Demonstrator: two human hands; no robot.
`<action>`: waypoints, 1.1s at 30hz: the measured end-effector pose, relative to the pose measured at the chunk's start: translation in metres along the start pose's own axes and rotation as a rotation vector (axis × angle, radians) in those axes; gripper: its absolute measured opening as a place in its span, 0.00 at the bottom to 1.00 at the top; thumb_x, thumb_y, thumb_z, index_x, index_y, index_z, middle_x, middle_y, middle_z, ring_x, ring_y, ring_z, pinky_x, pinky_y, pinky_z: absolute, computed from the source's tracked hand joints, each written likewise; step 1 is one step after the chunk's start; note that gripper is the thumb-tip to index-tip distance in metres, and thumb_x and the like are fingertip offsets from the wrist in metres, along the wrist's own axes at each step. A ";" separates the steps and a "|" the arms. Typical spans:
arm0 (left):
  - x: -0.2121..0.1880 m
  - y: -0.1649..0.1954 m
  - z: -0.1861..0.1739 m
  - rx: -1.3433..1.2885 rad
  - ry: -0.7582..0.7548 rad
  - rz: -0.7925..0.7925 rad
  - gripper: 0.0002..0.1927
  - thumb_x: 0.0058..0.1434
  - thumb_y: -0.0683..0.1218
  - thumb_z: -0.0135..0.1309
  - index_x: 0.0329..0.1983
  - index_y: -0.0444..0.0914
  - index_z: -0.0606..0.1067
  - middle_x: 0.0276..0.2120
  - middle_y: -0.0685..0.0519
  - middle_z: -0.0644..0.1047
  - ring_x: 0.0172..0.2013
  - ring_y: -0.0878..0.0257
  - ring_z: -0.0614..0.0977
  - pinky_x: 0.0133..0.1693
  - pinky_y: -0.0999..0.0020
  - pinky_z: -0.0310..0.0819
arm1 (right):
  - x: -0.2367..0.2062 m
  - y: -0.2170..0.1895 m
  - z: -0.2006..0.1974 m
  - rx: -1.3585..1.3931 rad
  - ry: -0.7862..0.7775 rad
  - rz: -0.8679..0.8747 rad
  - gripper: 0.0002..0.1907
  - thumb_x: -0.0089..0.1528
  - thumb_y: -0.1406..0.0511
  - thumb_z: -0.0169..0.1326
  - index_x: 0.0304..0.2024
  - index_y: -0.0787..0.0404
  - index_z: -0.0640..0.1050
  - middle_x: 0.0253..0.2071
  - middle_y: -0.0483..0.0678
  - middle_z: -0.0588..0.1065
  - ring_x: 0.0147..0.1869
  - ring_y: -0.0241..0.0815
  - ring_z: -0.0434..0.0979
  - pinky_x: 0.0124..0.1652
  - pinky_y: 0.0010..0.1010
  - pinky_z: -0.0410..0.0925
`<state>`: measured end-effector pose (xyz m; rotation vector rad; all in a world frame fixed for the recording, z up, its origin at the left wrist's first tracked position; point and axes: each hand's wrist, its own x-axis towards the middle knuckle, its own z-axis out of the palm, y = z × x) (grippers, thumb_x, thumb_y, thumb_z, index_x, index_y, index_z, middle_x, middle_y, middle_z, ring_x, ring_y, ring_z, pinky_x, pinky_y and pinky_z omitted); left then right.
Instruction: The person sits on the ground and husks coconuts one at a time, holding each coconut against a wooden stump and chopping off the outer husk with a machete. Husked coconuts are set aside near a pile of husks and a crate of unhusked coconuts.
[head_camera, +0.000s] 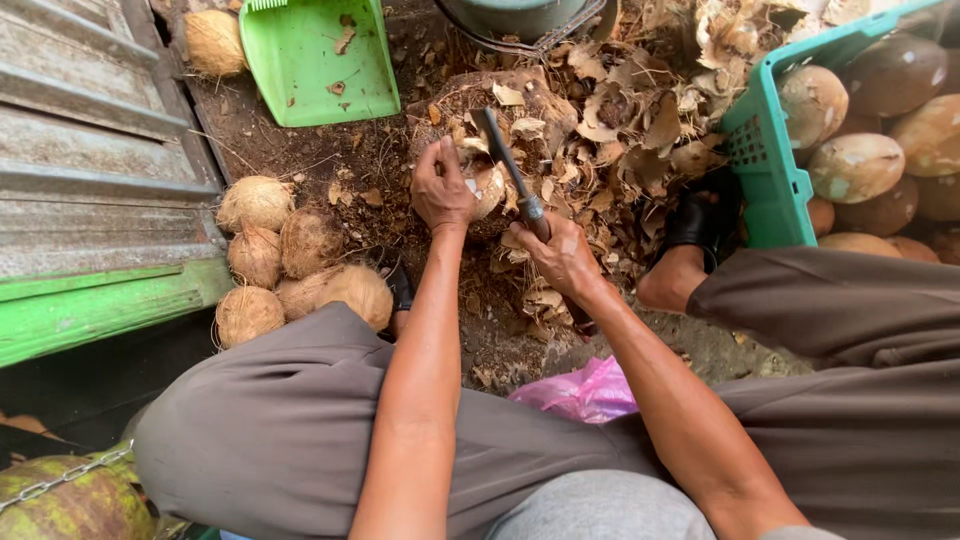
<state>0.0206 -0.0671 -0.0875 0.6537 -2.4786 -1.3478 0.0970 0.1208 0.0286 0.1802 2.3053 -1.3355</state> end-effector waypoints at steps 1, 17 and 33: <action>0.000 -0.001 0.002 0.001 -0.012 -0.052 0.29 0.68 0.72 0.36 0.37 0.49 0.78 0.33 0.59 0.80 0.32 0.64 0.80 0.32 0.63 0.74 | 0.000 0.000 0.000 0.042 0.015 -0.034 0.15 0.68 0.55 0.54 0.31 0.56 0.74 0.26 0.40 0.74 0.24 0.30 0.69 0.22 0.26 0.66; 0.003 -0.009 0.008 0.077 0.007 -0.111 0.26 0.65 0.70 0.36 0.36 0.50 0.76 0.35 0.56 0.80 0.37 0.61 0.80 0.36 0.61 0.74 | 0.006 0.004 0.011 0.425 0.137 -0.209 0.19 0.71 0.56 0.55 0.28 0.57 0.71 0.21 0.41 0.70 0.22 0.29 0.71 0.21 0.27 0.70; 0.001 0.013 -0.004 0.173 -0.041 -0.177 0.24 0.63 0.69 0.39 0.33 0.49 0.75 0.32 0.56 0.78 0.38 0.55 0.77 0.36 0.55 0.70 | 0.013 0.020 0.028 0.105 -0.041 0.143 0.17 0.69 0.54 0.53 0.32 0.58 0.78 0.22 0.44 0.73 0.21 0.38 0.67 0.20 0.33 0.65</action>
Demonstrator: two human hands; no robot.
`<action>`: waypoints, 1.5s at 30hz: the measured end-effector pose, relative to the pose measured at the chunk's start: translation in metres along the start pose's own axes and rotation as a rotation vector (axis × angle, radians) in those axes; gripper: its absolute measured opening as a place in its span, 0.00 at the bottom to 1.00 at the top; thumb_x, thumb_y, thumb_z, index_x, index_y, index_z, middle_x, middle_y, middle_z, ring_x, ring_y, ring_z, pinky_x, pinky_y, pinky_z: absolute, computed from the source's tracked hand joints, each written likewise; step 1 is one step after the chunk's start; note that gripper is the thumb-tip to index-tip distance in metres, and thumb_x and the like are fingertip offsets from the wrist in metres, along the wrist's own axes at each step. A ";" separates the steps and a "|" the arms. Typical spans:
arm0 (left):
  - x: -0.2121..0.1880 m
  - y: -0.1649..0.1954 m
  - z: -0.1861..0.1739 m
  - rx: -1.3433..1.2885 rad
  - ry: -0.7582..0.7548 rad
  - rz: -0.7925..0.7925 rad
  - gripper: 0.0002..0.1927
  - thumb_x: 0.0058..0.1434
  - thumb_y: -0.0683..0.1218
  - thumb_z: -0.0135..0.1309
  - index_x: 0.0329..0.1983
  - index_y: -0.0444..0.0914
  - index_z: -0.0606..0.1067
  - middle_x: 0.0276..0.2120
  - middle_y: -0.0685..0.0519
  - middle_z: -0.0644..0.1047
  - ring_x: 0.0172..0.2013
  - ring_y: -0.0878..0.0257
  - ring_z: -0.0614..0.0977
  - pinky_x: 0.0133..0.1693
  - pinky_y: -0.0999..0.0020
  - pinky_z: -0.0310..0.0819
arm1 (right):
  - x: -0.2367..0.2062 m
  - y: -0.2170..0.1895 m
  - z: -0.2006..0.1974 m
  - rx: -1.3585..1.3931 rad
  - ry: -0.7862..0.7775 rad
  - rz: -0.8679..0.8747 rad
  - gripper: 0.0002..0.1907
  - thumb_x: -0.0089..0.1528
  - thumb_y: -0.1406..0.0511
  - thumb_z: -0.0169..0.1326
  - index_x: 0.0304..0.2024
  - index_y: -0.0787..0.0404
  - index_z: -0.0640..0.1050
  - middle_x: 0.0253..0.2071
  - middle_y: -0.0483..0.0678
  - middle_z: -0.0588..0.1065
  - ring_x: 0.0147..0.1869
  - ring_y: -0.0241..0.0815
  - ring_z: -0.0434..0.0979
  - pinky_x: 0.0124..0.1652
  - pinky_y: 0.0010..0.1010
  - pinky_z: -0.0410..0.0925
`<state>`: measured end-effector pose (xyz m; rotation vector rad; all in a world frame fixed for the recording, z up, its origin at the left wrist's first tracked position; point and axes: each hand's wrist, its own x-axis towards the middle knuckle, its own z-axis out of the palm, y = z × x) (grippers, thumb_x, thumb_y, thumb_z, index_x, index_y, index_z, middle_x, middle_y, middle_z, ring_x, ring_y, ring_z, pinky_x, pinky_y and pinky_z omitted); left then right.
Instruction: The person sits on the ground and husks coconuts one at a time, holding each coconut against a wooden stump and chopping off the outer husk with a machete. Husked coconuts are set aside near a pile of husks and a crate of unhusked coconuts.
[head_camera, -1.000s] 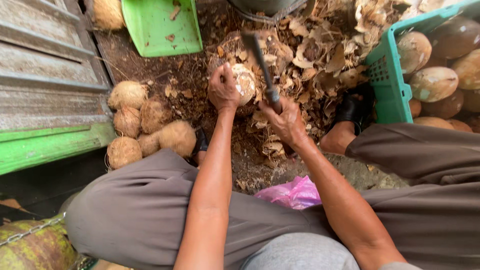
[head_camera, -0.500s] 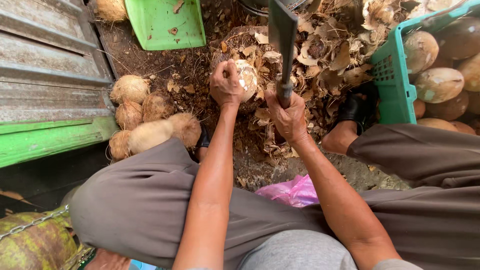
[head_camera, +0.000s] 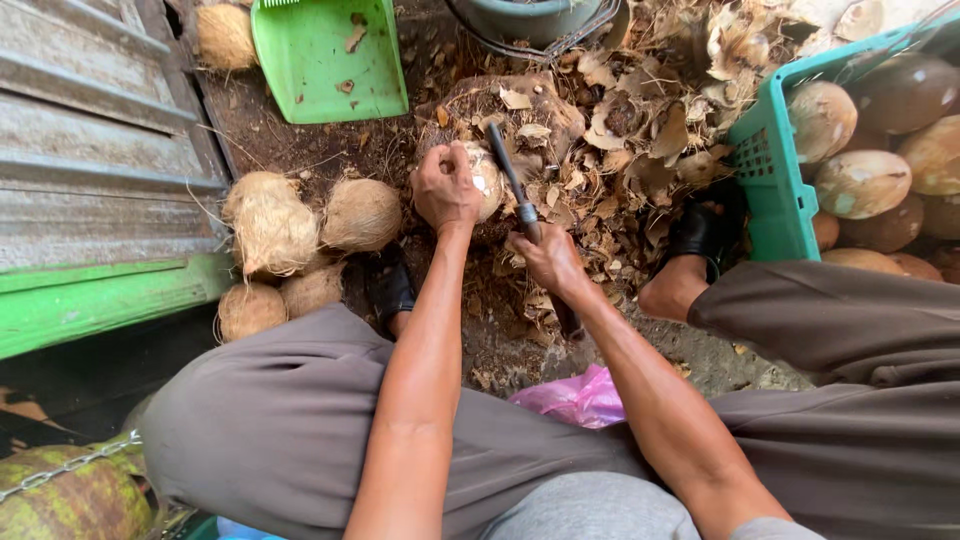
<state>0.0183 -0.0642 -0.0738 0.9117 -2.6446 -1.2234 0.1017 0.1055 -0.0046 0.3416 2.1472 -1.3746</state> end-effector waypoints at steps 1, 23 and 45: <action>-0.002 0.001 0.000 0.025 0.007 -0.014 0.24 0.64 0.69 0.39 0.33 0.49 0.75 0.32 0.56 0.77 0.38 0.55 0.77 0.35 0.55 0.70 | -0.001 -0.001 -0.001 -0.018 -0.021 0.084 0.15 0.68 0.53 0.52 0.36 0.55 0.79 0.22 0.44 0.72 0.20 0.38 0.66 0.20 0.33 0.64; -0.004 -0.010 -0.003 -0.293 -0.003 0.024 0.22 0.63 0.65 0.42 0.39 0.47 0.78 0.32 0.60 0.80 0.28 0.66 0.80 0.28 0.63 0.75 | -0.001 -0.007 -0.035 0.205 0.060 0.058 0.17 0.65 0.55 0.55 0.29 0.57 0.67 0.18 0.39 0.68 0.18 0.34 0.67 0.18 0.31 0.67; -0.015 0.017 0.011 -0.227 0.124 -0.274 0.27 0.60 0.70 0.42 0.31 0.44 0.73 0.27 0.54 0.76 0.25 0.64 0.76 0.24 0.61 0.68 | -0.008 0.009 -0.011 0.026 -0.041 0.123 0.13 0.70 0.60 0.38 0.34 0.49 0.74 0.19 0.42 0.67 0.16 0.35 0.59 0.14 0.32 0.54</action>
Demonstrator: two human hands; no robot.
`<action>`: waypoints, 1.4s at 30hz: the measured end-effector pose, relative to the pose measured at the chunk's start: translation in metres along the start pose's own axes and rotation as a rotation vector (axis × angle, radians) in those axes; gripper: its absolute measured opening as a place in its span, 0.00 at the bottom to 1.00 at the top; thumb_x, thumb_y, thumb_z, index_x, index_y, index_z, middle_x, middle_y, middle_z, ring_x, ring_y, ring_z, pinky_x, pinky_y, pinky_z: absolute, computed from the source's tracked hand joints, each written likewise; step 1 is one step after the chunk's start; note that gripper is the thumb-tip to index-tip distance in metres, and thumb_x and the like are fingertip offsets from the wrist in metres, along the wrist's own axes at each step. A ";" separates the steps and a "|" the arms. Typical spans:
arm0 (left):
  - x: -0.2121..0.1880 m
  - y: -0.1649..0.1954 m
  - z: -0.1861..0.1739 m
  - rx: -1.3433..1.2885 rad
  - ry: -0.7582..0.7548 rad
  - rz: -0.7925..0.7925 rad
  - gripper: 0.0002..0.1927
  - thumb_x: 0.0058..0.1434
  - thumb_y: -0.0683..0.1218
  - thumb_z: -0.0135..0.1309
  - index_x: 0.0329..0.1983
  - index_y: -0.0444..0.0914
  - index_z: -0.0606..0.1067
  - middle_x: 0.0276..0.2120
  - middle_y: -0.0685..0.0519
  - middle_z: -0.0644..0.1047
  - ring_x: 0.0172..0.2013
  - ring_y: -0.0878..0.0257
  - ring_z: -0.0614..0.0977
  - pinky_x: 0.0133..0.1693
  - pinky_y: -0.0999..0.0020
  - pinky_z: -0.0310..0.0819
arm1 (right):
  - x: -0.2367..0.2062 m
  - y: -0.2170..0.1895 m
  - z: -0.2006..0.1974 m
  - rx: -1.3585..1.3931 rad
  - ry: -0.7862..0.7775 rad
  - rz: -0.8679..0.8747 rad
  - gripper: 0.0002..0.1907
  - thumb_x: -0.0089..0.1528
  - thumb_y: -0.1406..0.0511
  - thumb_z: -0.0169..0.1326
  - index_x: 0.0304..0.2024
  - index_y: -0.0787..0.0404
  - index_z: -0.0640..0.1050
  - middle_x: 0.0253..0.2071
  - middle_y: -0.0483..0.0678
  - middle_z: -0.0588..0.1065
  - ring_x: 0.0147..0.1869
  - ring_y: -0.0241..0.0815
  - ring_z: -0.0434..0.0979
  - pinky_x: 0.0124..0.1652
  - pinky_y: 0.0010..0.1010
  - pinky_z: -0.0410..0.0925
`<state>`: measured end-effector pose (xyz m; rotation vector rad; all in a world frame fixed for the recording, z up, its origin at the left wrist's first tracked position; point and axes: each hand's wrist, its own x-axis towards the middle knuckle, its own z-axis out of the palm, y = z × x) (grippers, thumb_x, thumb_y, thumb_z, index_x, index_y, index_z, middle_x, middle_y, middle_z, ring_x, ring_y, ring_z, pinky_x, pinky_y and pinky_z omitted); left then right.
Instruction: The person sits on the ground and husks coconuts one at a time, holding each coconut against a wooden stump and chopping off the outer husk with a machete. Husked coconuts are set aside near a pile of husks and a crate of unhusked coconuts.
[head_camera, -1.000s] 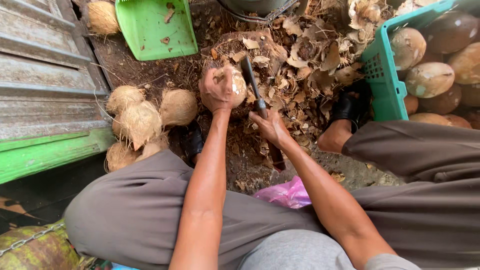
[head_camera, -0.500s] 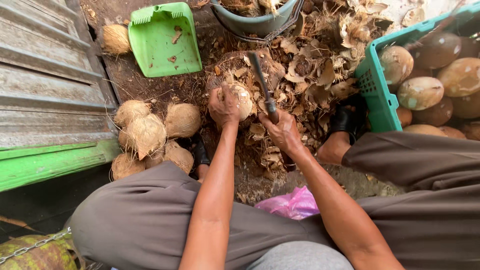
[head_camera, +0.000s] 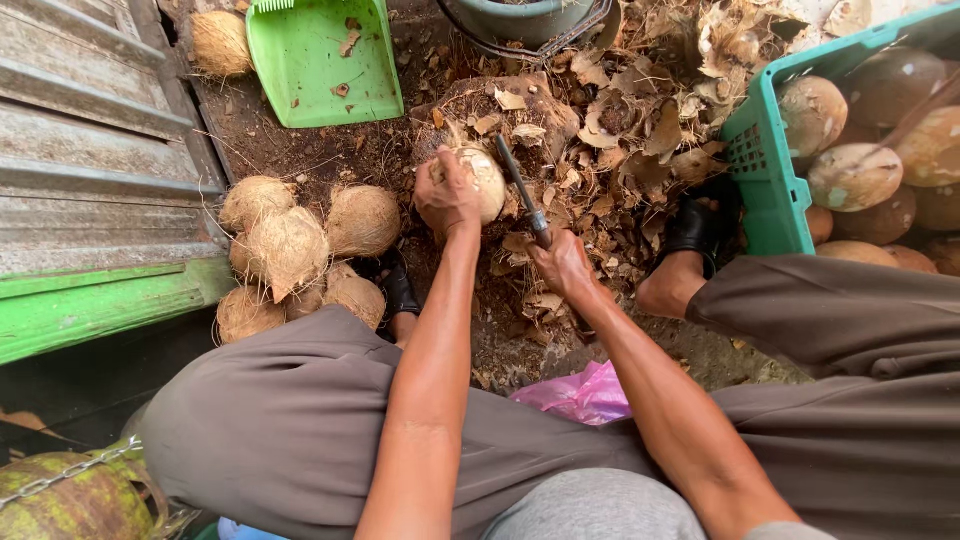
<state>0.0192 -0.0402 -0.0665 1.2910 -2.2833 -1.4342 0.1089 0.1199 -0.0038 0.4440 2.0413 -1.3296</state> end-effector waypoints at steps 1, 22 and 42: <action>0.001 -0.001 0.000 0.010 -0.015 0.018 0.26 0.61 0.70 0.42 0.31 0.44 0.73 0.27 0.54 0.76 0.25 0.64 0.76 0.24 0.61 0.68 | 0.001 0.000 -0.001 -0.099 0.006 0.053 0.09 0.70 0.59 0.41 0.35 0.44 0.72 0.18 0.43 0.67 0.15 0.36 0.59 0.14 0.33 0.55; 0.010 -0.020 0.006 0.116 0.033 0.320 0.26 0.64 0.71 0.43 0.31 0.45 0.71 0.33 0.55 0.74 0.34 0.62 0.74 0.34 0.61 0.68 | 0.003 -0.014 -0.008 -0.054 -0.037 -0.017 0.19 0.65 0.52 0.56 0.28 0.56 0.70 0.19 0.41 0.67 0.17 0.34 0.62 0.18 0.33 0.60; 0.004 -0.007 -0.017 0.153 -0.075 0.255 0.27 0.58 0.73 0.51 0.40 0.46 0.71 0.37 0.52 0.76 0.38 0.60 0.76 0.40 0.57 0.72 | 0.039 0.037 -0.009 -0.159 -0.019 0.051 0.23 0.66 0.50 0.60 0.42 0.66 0.78 0.25 0.48 0.73 0.24 0.38 0.70 0.28 0.40 0.68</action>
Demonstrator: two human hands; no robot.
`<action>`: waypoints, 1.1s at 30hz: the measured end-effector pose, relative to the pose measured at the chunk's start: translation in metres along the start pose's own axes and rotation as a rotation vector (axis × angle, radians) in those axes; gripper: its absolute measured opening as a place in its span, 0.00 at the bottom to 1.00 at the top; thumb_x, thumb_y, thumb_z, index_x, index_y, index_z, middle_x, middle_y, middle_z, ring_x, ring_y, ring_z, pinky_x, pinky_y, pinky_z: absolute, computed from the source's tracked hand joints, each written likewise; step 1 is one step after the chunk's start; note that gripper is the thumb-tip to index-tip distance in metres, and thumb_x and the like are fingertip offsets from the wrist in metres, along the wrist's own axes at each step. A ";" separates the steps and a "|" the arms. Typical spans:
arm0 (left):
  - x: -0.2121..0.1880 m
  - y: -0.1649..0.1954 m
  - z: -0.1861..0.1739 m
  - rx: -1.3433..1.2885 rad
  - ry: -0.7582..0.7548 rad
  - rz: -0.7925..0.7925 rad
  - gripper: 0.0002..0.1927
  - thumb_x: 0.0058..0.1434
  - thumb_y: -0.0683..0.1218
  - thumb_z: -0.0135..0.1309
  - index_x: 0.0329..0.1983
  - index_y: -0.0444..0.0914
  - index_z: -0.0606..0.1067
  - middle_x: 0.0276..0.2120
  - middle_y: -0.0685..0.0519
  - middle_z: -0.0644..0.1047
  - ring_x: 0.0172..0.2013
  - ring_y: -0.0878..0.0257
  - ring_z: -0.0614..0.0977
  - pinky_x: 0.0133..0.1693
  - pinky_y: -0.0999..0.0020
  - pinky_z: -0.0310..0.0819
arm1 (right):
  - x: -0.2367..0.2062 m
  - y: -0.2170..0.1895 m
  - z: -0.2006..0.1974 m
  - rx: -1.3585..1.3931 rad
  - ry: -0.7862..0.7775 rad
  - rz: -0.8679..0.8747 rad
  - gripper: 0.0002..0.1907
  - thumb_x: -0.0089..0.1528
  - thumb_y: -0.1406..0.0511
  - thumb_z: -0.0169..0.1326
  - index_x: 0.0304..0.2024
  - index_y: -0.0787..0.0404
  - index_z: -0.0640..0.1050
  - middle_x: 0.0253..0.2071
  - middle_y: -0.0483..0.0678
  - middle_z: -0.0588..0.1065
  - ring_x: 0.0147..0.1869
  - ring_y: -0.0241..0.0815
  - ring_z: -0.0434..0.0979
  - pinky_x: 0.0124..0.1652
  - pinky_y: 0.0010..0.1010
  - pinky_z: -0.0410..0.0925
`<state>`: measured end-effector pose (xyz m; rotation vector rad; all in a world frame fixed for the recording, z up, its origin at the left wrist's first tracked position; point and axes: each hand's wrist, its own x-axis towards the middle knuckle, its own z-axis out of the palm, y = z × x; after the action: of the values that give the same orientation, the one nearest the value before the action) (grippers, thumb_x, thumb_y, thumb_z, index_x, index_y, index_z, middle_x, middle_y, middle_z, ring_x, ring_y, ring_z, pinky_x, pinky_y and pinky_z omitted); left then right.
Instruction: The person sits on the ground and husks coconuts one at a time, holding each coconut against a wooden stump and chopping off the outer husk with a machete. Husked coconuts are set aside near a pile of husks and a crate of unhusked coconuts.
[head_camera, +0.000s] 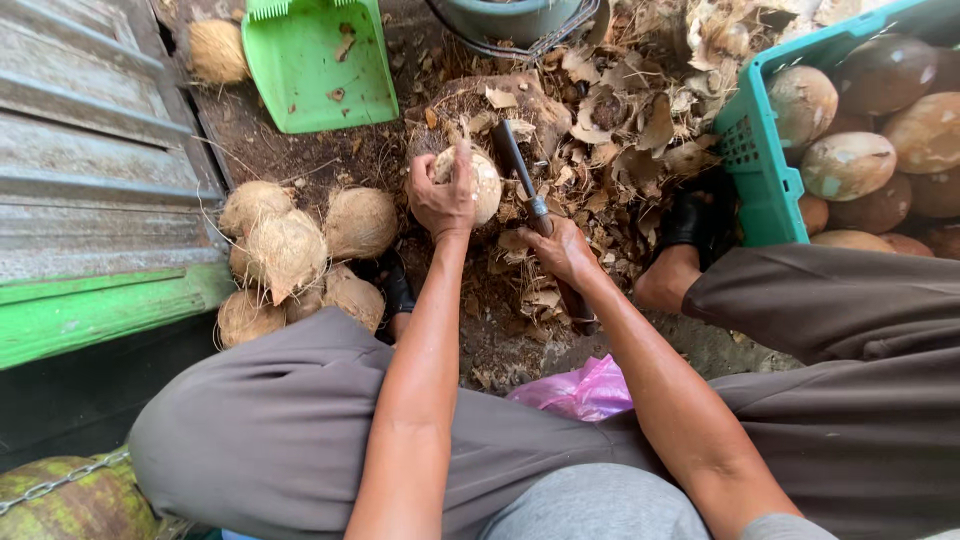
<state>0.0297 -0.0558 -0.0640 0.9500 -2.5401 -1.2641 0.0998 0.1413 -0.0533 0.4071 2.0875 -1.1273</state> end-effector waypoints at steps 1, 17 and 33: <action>-0.003 0.003 -0.003 0.033 0.007 0.027 0.30 0.55 0.74 0.55 0.40 0.46 0.71 0.39 0.51 0.76 0.40 0.59 0.76 0.41 0.56 0.73 | -0.004 -0.007 -0.004 0.019 0.006 0.027 0.22 0.66 0.50 0.59 0.44 0.63 0.77 0.25 0.47 0.72 0.23 0.39 0.69 0.27 0.41 0.68; 0.009 0.001 0.014 0.024 -0.074 -0.008 0.34 0.62 0.77 0.36 0.37 0.49 0.79 0.44 0.54 0.82 0.46 0.56 0.82 0.48 0.56 0.75 | -0.050 -0.064 -0.021 0.153 0.199 -0.379 0.18 0.70 0.54 0.49 0.29 0.55 0.67 0.21 0.42 0.65 0.20 0.36 0.59 0.22 0.37 0.59; 0.004 0.005 0.009 0.081 -0.033 0.114 0.25 0.64 0.69 0.41 0.35 0.47 0.77 0.42 0.53 0.82 0.46 0.54 0.81 0.43 0.53 0.75 | -0.026 -0.033 0.000 0.059 0.119 -0.314 0.14 0.68 0.57 0.56 0.32 0.57 0.76 0.25 0.39 0.74 0.23 0.28 0.69 0.22 0.29 0.66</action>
<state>0.0208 -0.0498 -0.0661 0.7930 -2.6474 -1.1636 0.0989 0.1236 -0.0149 0.1794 2.2820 -1.3767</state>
